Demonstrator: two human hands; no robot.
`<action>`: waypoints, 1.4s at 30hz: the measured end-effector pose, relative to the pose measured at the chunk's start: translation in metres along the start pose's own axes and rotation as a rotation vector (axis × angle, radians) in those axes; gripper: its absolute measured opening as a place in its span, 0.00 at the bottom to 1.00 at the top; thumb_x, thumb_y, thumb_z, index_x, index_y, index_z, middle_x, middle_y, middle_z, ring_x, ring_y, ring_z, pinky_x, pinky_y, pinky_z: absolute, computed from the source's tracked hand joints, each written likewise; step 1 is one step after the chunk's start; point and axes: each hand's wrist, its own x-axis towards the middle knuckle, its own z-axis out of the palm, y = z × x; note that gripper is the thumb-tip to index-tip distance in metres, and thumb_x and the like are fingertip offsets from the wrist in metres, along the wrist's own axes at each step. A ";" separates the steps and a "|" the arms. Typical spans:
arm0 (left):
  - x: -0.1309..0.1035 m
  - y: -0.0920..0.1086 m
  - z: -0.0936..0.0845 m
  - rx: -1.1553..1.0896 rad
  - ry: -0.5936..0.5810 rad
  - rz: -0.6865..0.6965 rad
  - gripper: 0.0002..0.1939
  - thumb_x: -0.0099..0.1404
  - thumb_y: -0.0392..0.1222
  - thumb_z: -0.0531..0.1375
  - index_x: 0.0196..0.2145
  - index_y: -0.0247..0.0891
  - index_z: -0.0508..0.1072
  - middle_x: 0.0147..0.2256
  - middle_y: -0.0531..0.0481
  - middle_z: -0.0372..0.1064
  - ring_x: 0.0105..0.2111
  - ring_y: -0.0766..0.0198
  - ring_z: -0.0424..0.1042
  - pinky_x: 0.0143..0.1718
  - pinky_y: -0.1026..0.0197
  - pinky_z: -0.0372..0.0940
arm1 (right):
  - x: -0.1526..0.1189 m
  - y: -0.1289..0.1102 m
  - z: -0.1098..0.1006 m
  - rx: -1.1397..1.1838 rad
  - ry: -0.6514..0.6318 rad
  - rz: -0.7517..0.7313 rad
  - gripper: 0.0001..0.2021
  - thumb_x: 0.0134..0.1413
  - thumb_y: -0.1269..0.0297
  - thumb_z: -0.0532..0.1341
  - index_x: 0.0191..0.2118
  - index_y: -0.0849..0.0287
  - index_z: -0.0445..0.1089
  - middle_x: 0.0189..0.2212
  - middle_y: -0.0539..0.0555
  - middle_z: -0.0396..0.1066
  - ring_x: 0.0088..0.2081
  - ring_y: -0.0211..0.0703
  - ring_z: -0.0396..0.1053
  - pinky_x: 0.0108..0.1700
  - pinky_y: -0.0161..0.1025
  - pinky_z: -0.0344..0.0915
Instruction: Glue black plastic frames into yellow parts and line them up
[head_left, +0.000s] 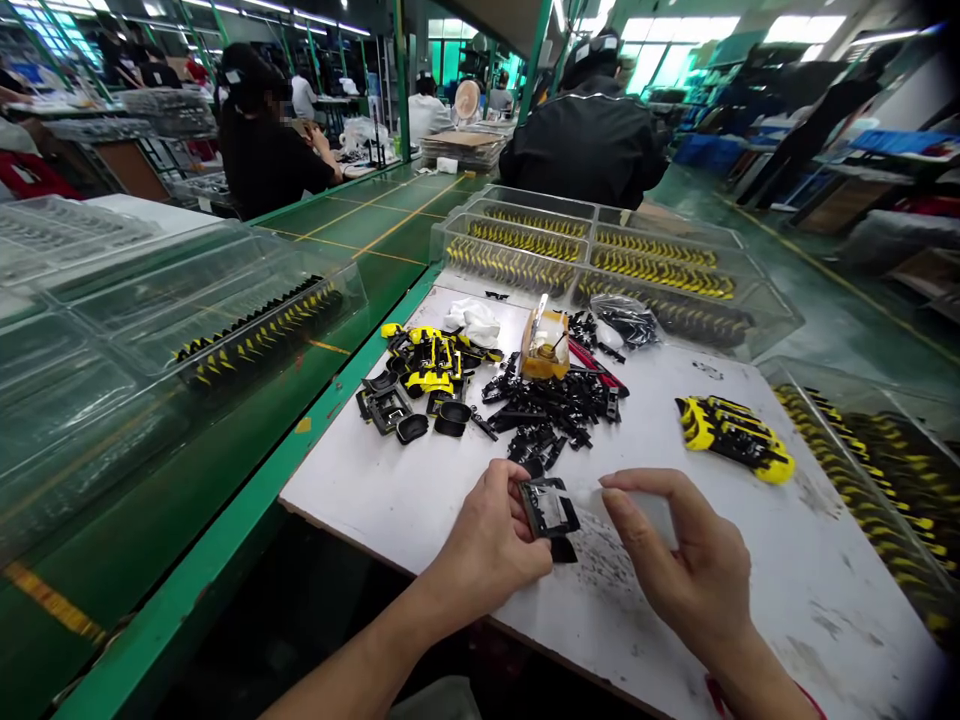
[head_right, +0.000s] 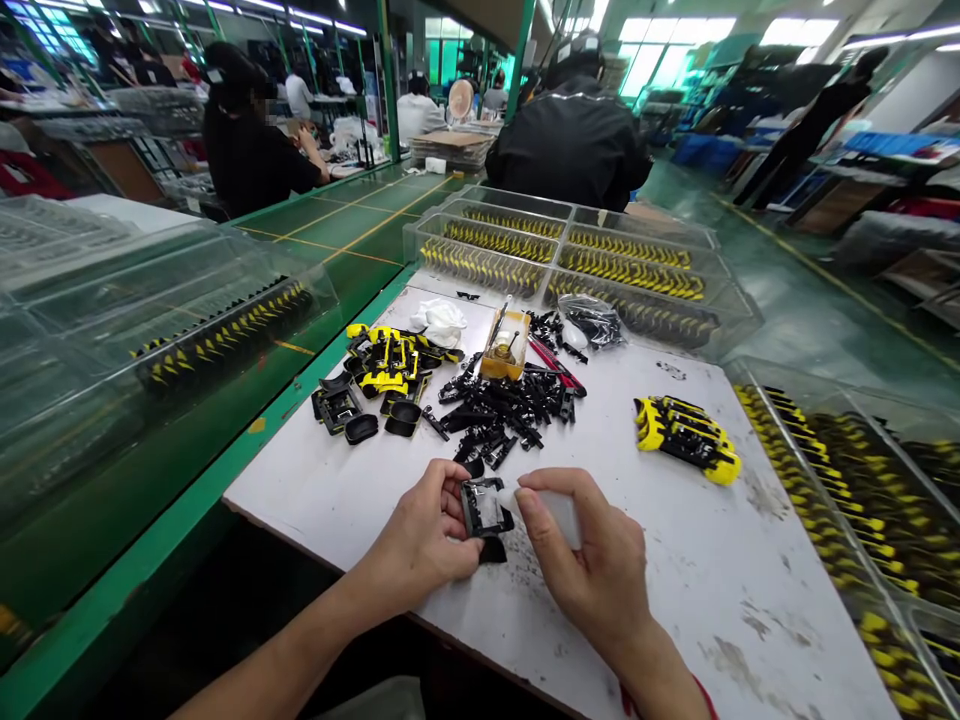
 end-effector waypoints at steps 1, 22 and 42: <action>0.000 0.001 0.000 -0.008 -0.008 -0.001 0.29 0.45 0.32 0.65 0.45 0.40 0.60 0.30 0.55 0.66 0.23 0.71 0.67 0.22 0.70 0.62 | 0.000 0.000 0.000 0.000 -0.002 -0.002 0.07 0.59 0.58 0.56 0.35 0.54 0.66 0.28 0.50 0.72 0.12 0.31 0.51 0.19 0.37 0.53; -0.001 0.003 -0.001 -0.048 -0.038 -0.008 0.28 0.46 0.32 0.64 0.44 0.39 0.58 0.29 0.57 0.65 0.23 0.71 0.67 0.21 0.70 0.63 | 0.001 0.003 -0.009 0.043 0.064 0.021 0.05 0.58 0.60 0.57 0.34 0.54 0.67 0.23 0.47 0.71 0.12 0.32 0.54 0.15 0.35 0.51; -0.002 0.009 -0.005 0.009 -0.049 -0.013 0.28 0.48 0.30 0.62 0.46 0.40 0.58 0.31 0.55 0.64 0.25 0.69 0.68 0.27 0.65 0.67 | 0.005 0.022 -0.020 0.140 -0.149 -0.088 0.04 0.58 0.62 0.57 0.34 0.54 0.67 0.28 0.49 0.71 0.29 0.41 0.69 0.30 0.35 0.63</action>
